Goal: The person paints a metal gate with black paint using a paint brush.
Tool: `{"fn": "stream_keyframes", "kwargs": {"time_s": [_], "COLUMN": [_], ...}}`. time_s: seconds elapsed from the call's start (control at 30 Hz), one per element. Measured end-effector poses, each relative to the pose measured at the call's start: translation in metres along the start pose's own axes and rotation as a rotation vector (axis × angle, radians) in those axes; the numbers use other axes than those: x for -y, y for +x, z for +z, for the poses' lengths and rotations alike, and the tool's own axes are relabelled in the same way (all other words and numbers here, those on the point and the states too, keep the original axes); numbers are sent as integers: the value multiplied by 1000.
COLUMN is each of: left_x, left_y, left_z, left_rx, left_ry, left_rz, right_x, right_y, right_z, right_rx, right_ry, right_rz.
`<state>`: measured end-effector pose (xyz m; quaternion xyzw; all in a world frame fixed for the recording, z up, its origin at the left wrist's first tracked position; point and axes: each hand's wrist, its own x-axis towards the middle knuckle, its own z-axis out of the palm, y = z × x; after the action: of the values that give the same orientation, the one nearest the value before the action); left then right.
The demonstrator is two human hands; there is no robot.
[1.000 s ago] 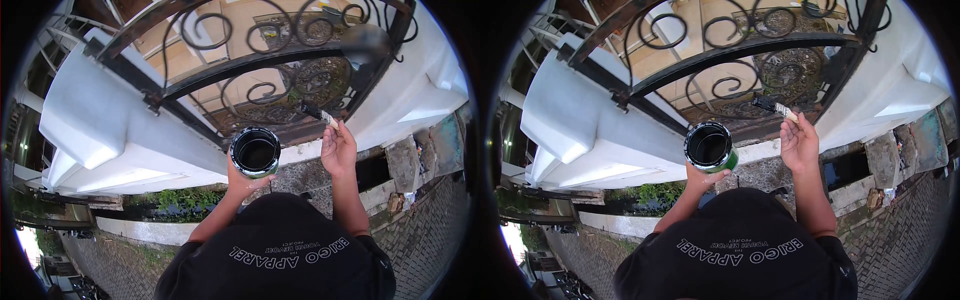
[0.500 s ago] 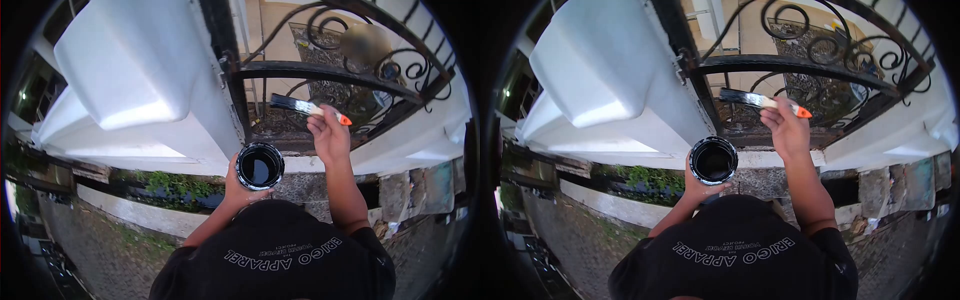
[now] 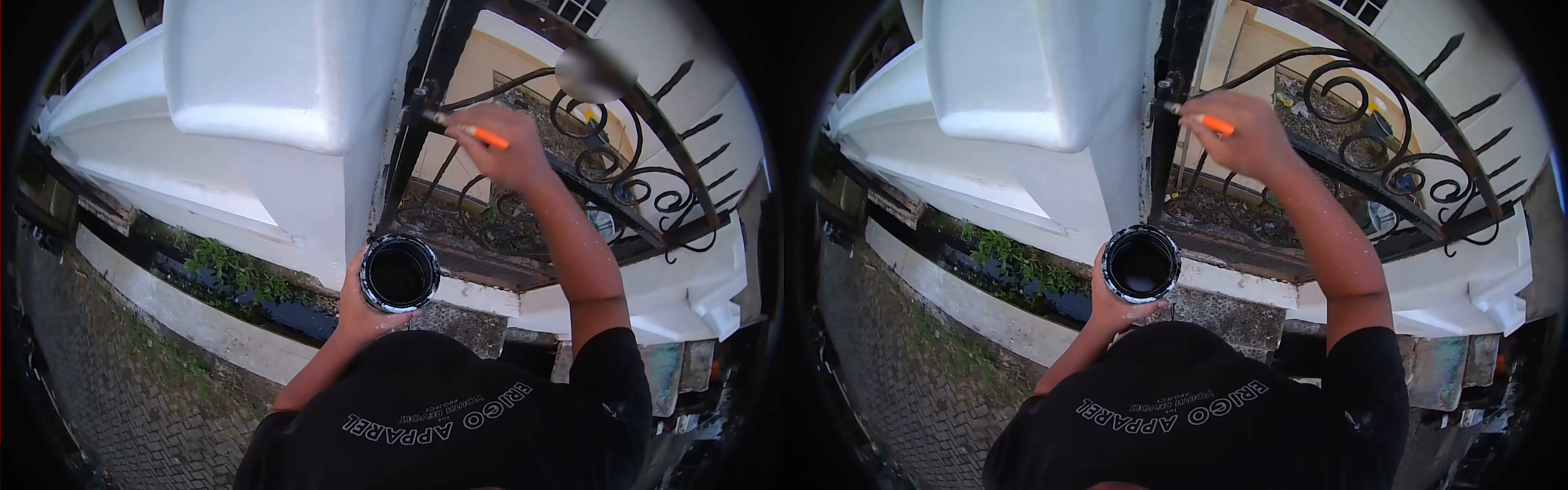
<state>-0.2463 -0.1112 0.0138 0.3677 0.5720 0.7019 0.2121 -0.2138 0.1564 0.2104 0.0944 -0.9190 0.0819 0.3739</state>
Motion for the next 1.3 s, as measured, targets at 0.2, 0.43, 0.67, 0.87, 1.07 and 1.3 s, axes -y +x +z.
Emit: {"fn": "stream_keyframes", "kwargs": {"time_s": [0.2,0.43,0.67,0.87,1.07,1.3], "left_x": [-5,-7,12,16,20,17], "left_y": [-6,-7,-13,-15,-13,-11], "left_z": [-3,-6,-10,-15,-17,-25], "left_rx": [-85,-119,-161,-151,-151,-96], "left_ry": [30,-11,52,90,65,70], "left_rz": [32,33,41,35,65,56], "right_x": [15,1,19,22,38,45], "right_y": [13,6,6,38,34,63], "right_z": [-32,3,8,-12,9,-16], "right_rx": [-15,2,24,-152,53,-178], "right_ry": [-80,-58,-100,-168,-178,-141], "right_rz": [-26,-8,168,190,301,349]}}
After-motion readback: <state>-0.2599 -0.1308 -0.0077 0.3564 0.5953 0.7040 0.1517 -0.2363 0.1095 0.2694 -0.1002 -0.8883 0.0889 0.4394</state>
